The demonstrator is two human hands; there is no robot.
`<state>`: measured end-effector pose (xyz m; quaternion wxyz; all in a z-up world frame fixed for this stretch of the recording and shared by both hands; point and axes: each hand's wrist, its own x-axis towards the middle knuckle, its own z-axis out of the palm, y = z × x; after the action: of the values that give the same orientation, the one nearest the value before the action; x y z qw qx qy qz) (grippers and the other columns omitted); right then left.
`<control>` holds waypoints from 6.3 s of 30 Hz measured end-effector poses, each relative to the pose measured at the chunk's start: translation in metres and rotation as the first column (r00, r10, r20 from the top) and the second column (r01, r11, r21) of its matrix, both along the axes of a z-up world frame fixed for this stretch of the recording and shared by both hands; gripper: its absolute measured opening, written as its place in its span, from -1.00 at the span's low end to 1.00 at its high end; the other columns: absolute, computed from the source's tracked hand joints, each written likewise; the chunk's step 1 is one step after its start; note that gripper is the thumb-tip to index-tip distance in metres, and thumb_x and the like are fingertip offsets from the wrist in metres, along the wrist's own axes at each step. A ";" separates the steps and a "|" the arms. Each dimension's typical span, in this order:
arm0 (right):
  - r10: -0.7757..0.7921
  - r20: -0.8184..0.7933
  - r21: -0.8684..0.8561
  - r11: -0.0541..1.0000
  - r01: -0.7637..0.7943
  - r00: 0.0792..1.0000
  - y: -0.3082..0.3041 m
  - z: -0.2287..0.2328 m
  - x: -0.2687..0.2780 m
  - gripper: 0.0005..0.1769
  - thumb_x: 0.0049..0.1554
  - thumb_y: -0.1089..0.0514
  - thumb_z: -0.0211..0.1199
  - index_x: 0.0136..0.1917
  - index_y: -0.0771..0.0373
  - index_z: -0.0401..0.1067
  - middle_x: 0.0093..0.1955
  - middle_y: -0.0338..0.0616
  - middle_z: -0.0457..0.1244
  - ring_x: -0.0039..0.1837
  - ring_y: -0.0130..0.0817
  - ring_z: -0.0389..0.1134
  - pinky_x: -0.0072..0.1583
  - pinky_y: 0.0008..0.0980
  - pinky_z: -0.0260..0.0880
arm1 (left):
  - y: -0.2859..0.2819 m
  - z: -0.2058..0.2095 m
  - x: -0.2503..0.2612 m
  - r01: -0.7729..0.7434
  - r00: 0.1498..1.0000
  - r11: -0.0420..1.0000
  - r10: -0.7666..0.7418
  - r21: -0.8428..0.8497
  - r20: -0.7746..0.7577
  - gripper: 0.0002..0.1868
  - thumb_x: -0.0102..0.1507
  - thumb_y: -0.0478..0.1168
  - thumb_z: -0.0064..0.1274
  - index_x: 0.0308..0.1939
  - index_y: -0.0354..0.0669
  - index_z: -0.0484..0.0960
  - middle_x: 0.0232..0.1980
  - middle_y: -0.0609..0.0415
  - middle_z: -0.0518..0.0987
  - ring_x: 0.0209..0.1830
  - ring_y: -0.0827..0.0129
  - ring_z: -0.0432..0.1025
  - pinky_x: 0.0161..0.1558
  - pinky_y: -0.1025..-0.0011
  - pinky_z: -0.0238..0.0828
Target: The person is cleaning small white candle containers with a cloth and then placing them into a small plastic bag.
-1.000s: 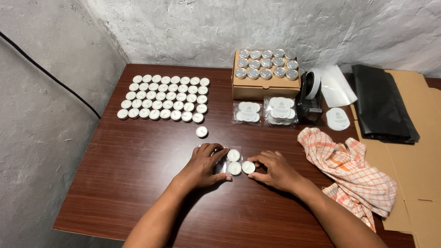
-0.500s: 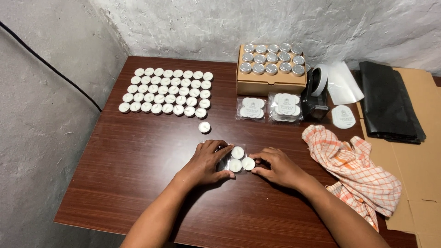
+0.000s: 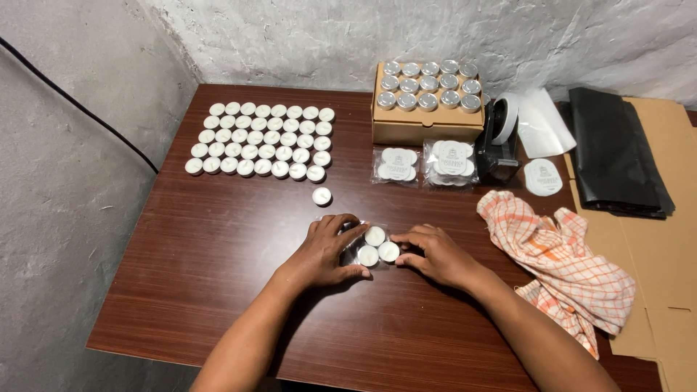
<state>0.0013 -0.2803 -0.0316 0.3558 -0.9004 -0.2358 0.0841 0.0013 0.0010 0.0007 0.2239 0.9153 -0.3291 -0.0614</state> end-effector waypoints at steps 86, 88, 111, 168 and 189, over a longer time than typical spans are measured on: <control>-0.126 0.592 0.031 0.991 0.134 0.796 0.122 -0.047 0.089 -0.49 -0.08 -0.18 0.52 0.00 0.12 0.49 -0.24 -0.20 0.24 -0.14 -0.14 0.41 -0.11 -0.21 0.43 | 0.092 0.027 0.022 -0.312 0.903 0.911 0.372 0.270 -0.215 -0.05 -0.04 -0.19 0.47 0.42 0.19 0.41 0.37 0.09 0.43 0.43 0.06 0.23 0.29 -0.12 0.28; -0.132 0.601 0.031 0.989 0.142 0.788 0.109 -0.056 0.086 -0.48 -0.09 -0.21 0.53 0.00 0.11 0.49 -0.25 -0.20 0.23 -0.14 -0.15 0.41 -0.11 -0.22 0.43 | 0.088 0.030 0.021 -0.297 0.914 0.918 0.353 0.263 -0.201 -0.07 -0.03 -0.17 0.47 0.42 0.19 0.42 0.37 0.09 0.44 0.43 0.07 0.23 0.30 -0.11 0.27; -0.104 0.266 0.034 0.995 0.098 0.958 -0.014 -0.016 -0.001 -0.52 0.03 -0.03 0.48 0.17 0.16 0.51 -0.13 -0.17 0.35 0.02 -0.17 0.45 0.07 -0.15 0.41 | 0.012 -0.006 0.013 0.038 0.995 0.990 -0.050 -0.134 -0.091 -0.20 0.18 0.10 0.28 0.42 -0.09 0.39 0.38 -0.10 0.41 0.47 0.01 0.18 0.43 -0.01 -0.04; -0.196 0.275 -0.055 0.974 0.219 0.941 -0.013 -0.051 -0.016 -0.55 -0.04 -0.28 0.50 0.07 -0.13 0.63 0.15 -0.44 0.31 0.27 -0.34 0.25 0.23 -0.13 0.00 | -0.018 -0.018 0.003 0.051 0.993 0.998 -0.047 -0.040 0.106 -0.06 0.12 0.43 0.10 0.40 -0.03 0.36 0.29 -0.06 0.41 0.32 0.04 0.23 0.30 -0.05 -0.02; -0.204 0.271 -0.087 0.968 0.235 0.941 -0.006 -0.035 -0.013 -0.60 -0.06 -0.35 0.50 -0.08 -0.13 0.67 0.21 -0.34 0.24 0.28 -0.22 0.20 0.23 -0.02 -0.02 | -0.018 -0.017 0.002 0.032 0.990 0.999 -0.035 0.021 0.139 -0.05 0.13 0.50 0.02 0.42 0.03 0.36 0.30 -0.04 0.39 0.31 0.04 0.22 0.30 -0.03 -0.01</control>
<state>-0.0121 -0.2861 -0.0664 0.2751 -0.9438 -0.1731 -0.0608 0.0035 -0.0175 -0.0159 0.1906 0.9138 -0.3585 -0.0045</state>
